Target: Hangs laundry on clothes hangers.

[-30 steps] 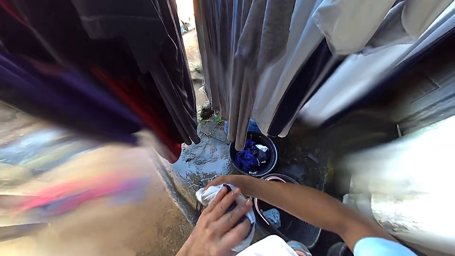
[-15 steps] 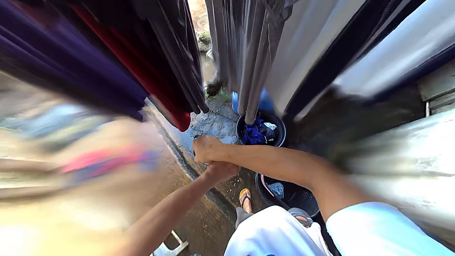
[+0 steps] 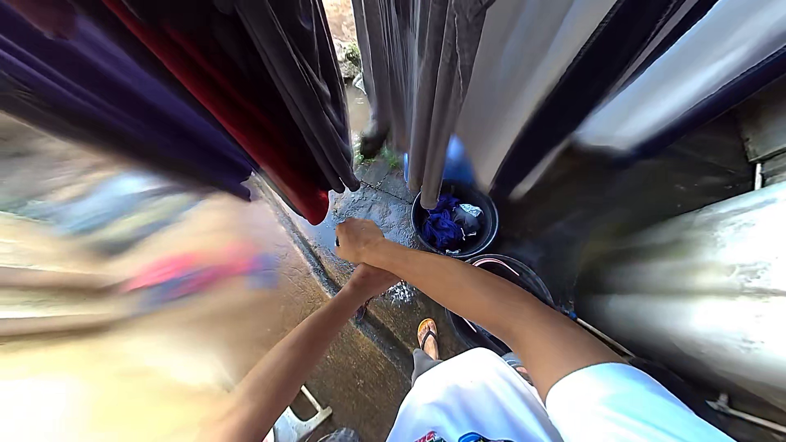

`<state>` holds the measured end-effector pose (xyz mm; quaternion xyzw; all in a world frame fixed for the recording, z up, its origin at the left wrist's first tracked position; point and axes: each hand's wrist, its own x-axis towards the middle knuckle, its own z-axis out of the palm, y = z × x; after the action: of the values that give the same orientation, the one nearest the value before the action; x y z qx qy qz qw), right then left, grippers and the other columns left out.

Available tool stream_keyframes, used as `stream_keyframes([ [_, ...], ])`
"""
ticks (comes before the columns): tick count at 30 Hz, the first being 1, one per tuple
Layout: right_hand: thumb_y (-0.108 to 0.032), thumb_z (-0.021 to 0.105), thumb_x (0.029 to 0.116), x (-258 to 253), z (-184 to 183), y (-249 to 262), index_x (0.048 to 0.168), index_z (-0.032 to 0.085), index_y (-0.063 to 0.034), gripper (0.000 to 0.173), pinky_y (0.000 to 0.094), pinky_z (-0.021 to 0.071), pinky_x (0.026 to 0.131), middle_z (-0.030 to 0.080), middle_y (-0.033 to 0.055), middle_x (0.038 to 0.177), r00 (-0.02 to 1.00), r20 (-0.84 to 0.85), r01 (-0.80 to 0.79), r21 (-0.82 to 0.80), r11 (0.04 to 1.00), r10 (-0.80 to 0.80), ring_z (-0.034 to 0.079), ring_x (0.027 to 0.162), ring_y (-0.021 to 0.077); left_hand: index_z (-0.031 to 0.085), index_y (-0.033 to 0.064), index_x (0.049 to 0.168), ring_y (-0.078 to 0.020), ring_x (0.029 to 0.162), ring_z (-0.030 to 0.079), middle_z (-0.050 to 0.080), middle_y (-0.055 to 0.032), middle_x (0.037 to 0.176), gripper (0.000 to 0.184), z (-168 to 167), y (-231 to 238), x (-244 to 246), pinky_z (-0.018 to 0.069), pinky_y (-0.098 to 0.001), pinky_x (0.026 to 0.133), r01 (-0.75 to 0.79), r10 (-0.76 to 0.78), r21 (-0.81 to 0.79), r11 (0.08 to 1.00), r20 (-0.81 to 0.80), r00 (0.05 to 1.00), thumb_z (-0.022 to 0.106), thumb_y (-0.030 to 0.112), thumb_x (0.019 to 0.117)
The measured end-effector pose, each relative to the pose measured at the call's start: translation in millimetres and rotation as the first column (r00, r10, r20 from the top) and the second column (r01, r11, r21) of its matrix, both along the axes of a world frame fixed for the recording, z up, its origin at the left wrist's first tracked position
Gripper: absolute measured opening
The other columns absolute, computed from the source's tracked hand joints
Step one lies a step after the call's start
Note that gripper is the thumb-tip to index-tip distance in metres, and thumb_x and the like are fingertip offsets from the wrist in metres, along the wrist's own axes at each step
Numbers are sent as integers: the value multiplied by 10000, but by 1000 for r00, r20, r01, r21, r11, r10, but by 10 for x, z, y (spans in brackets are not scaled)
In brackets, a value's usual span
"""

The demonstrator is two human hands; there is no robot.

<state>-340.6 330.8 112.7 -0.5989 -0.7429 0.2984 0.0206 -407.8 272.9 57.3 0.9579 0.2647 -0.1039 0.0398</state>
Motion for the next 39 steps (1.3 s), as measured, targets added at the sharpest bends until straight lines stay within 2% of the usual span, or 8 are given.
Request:
stream_keyframes([
  [2,-338,655,961,271,-45,2,1031,733,-47,309,597,544,836,700,168,1072,977,-199,85,50,995,-74,669,1050,347,704,112,1021,-187,1069,696,731,-33,1107,201,-231,106,-191,552,-370,922,328,-461,497,804,170,871,544,-3,980],
  [4,-314,701,952,673,-102,-92,924,706,11,327,514,534,777,675,168,905,825,-541,211,24,977,-165,652,877,289,630,132,1159,-224,1223,623,652,-65,1318,198,-252,65,-381,470,-397,1063,276,-563,624,731,323,761,524,43,1017],
  [9,-213,644,973,1729,-245,-915,1116,682,-20,244,373,576,884,713,62,1019,254,-898,207,-313,927,-360,679,939,132,594,128,1313,-322,1336,530,515,-241,1427,590,-316,-254,-407,480,-425,1096,-70,165,-151,986,826,540,853,217,790],
  [13,-230,659,932,2425,-409,-1726,1173,723,-2,338,395,472,1115,582,105,1451,381,-884,397,-108,911,-271,552,1327,182,682,19,1111,-228,1082,645,659,-148,1167,627,-208,-309,124,559,-416,948,13,447,-644,765,544,710,982,258,615],
  [21,-182,676,962,3905,-376,-3579,1024,763,-14,199,372,559,964,720,113,1110,344,-662,939,258,228,-666,678,1049,156,666,-18,1114,-132,692,663,703,-79,842,338,-369,174,619,583,-360,668,-146,679,-732,665,512,527,640,295,989],
  [28,-118,680,984,4590,537,-4594,1080,745,6,169,440,588,873,750,126,974,191,-628,934,352,-57,-754,717,885,181,651,-38,1175,-117,752,692,704,-96,922,287,660,-46,1621,616,-338,721,-55,565,-618,784,675,474,620,199,1017],
  [34,-164,467,1064,4816,1200,-4968,1196,592,-148,183,365,642,772,705,-57,999,252,-944,913,305,-271,-215,715,870,105,678,84,1152,-16,909,673,716,32,1052,265,1637,-413,2124,584,-235,797,284,215,-307,909,926,310,710,176,905],
  [39,-241,398,1109,5043,881,-5237,1170,591,-130,231,324,577,646,638,-11,849,-100,-942,986,-51,-156,-322,630,707,89,722,-22,1106,-328,980,702,717,-213,1078,203,1389,-513,2549,550,-563,899,57,72,-146,988,745,663,646,104,966],
])
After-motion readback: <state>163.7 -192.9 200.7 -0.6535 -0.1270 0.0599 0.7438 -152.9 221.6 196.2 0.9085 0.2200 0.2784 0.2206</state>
